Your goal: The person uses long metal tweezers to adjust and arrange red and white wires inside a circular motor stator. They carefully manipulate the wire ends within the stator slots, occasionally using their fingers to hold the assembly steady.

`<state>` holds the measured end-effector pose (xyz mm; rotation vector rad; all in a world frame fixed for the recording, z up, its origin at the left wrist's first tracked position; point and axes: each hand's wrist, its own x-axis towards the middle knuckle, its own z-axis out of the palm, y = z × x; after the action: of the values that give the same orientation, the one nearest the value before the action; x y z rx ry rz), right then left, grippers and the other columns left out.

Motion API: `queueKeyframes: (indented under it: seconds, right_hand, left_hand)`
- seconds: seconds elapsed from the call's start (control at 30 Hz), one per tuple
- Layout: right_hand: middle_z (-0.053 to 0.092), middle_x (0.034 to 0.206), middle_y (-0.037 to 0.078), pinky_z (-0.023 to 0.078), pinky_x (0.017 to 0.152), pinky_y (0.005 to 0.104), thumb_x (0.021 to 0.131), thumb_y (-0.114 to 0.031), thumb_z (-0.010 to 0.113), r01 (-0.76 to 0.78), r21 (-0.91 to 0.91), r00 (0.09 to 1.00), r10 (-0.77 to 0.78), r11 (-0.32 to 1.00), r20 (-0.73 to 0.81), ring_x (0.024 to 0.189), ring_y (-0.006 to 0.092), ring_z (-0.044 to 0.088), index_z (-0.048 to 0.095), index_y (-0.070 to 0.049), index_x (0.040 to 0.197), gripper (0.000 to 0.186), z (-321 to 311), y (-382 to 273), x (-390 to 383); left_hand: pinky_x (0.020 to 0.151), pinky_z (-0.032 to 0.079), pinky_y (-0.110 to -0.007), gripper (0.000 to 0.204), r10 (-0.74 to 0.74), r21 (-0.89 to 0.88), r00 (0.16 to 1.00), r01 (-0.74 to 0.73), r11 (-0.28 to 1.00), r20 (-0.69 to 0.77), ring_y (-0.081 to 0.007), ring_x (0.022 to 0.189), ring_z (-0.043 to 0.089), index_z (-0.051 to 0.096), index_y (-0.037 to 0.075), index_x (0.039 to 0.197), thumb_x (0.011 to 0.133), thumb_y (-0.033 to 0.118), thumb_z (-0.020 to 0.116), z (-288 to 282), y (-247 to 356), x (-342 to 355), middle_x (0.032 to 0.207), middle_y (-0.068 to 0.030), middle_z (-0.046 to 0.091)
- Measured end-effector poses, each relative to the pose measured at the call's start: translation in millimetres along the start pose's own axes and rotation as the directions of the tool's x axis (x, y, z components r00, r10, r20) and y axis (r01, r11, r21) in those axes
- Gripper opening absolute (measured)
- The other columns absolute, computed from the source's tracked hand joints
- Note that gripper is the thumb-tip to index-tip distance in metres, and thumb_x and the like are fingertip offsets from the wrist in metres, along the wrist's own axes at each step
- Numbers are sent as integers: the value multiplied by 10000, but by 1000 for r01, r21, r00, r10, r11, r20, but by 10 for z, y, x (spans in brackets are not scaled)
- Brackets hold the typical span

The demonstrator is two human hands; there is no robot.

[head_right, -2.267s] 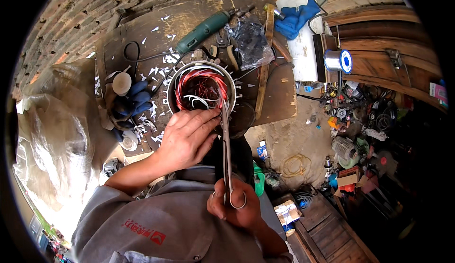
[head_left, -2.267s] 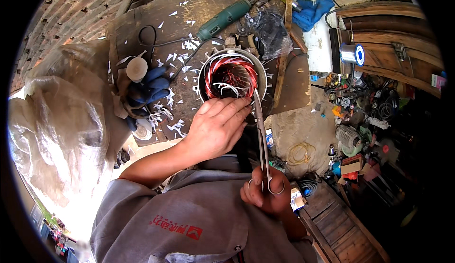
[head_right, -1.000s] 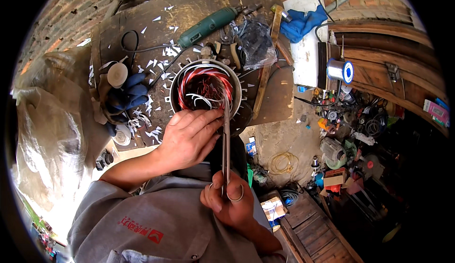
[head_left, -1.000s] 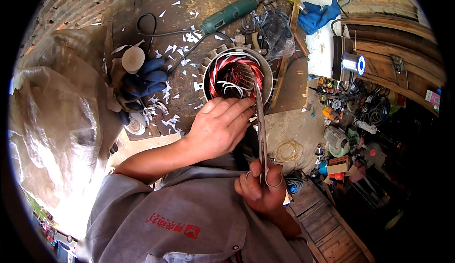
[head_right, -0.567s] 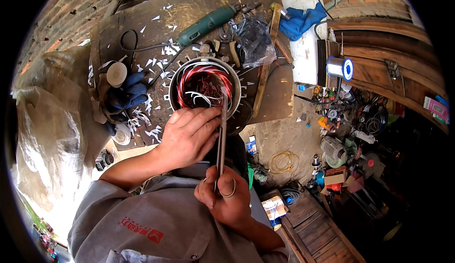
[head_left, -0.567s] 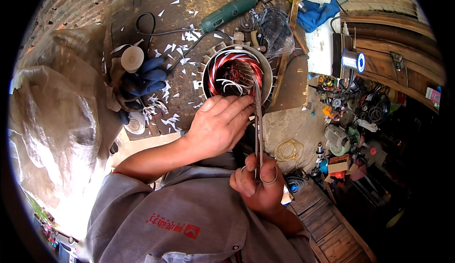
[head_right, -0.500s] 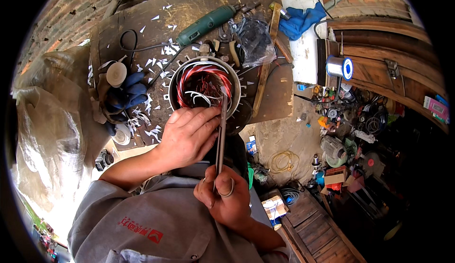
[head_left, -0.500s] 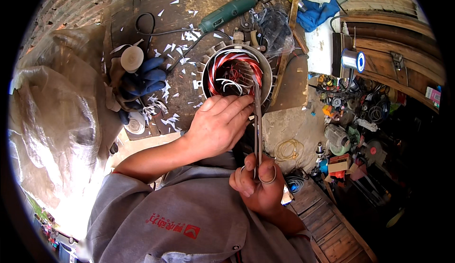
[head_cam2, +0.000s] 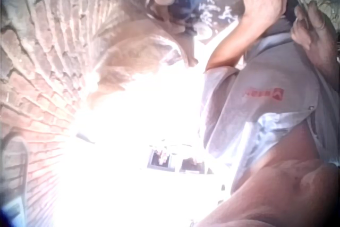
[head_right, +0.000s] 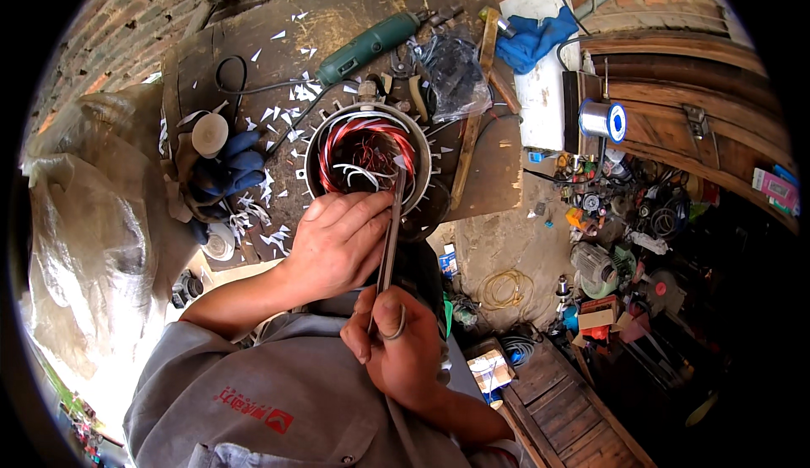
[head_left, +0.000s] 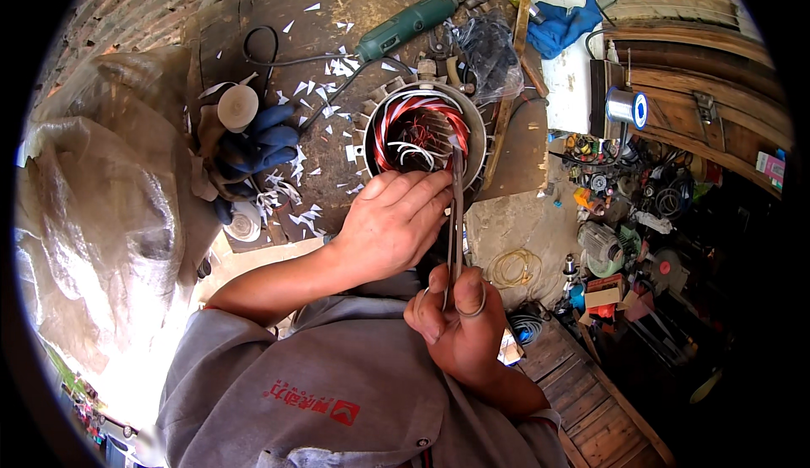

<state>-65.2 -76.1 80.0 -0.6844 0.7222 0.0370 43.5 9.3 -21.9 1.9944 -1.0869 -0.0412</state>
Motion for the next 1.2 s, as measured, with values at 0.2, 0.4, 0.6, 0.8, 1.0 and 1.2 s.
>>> queueKeyframes:
  seconds: [0.2, 0.4, 0.6, 0.8, 1.0, 1.2]
  right_hand:
    - [499, 644, 53, 319, 495, 288, 996, -343, 587, -16, -41, 1000, 16, 999, -11, 485, 123, 425, 534, -13, 890, 351, -13, -15, 17]
    - [505, 592, 56, 317, 488, 272, 992, -357, 593, -61, -65, 995, 55, 996, -85, 481, 120, 423, 553, 10, 921, 376, 26, -41, 59]
    - [514, 608, 60, 326, 489, 258, 992, -372, 589, -100, -151, 995, 97, 983, -28, 508, 118, 458, 552, 32, 924, 411, -17, -119, 43]
    - [565, 696, 93, 393, 594, 318, 952, -453, 606, -88, -21, 990, 90, 996, 112, 600, 166, 512, 522, 13, 1089, 493, -245, -16, -444]
    - [572, 721, 89, 396, 670, 338, 898, -553, 610, -173, 99, 975, 156, 980, 159, 672, 181, 515, 519, -36, 1117, 569, -334, 206, -497]
    - [564, 723, 82, 387, 669, 332, 929, -524, 587, -160, 165, 963, 117, 973, 243, 665, 179, 506, 514, -45, 1118, 520, -262, 375, -391]
  left_hand:
    - [899, 439, -362, 389, 9, -1, 1000, -9, 1000, 1, -240, 1071, 570, 654, 11, 1116, 746, 124, 696, 1, -15, -2, 1237, -99, 597]
    - [902, 439, -367, 387, 22, 4, 1000, -22, 1000, 6, -248, 1071, 570, 651, -2, 1110, 745, 118, 694, -13, -19, -11, 1227, -112, 601]
    - [939, 434, -376, 372, 39, 12, 999, -39, 999, 36, -249, 1095, 575, 653, -11, 1102, 757, 120, 696, -54, -37, -14, 1211, -125, 612]
    - [1050, 376, -433, 341, 30, 58, 998, -33, 998, 55, -252, 1133, 589, 658, 27, 1120, 798, 125, 713, -184, -29, -21, 1216, -105, 625]
    - [1041, 378, -422, 362, 31, -13, 996, -30, 999, 89, -235, 1087, 612, 663, 29, 1135, 788, 104, 733, -212, -97, -3, 1223, -90, 636]
    - [986, 402, -400, 339, 49, -43, 996, -45, 998, 79, -218, 1067, 617, 679, 36, 1109, 778, 83, 737, -192, -138, -14, 1223, -70, 647]
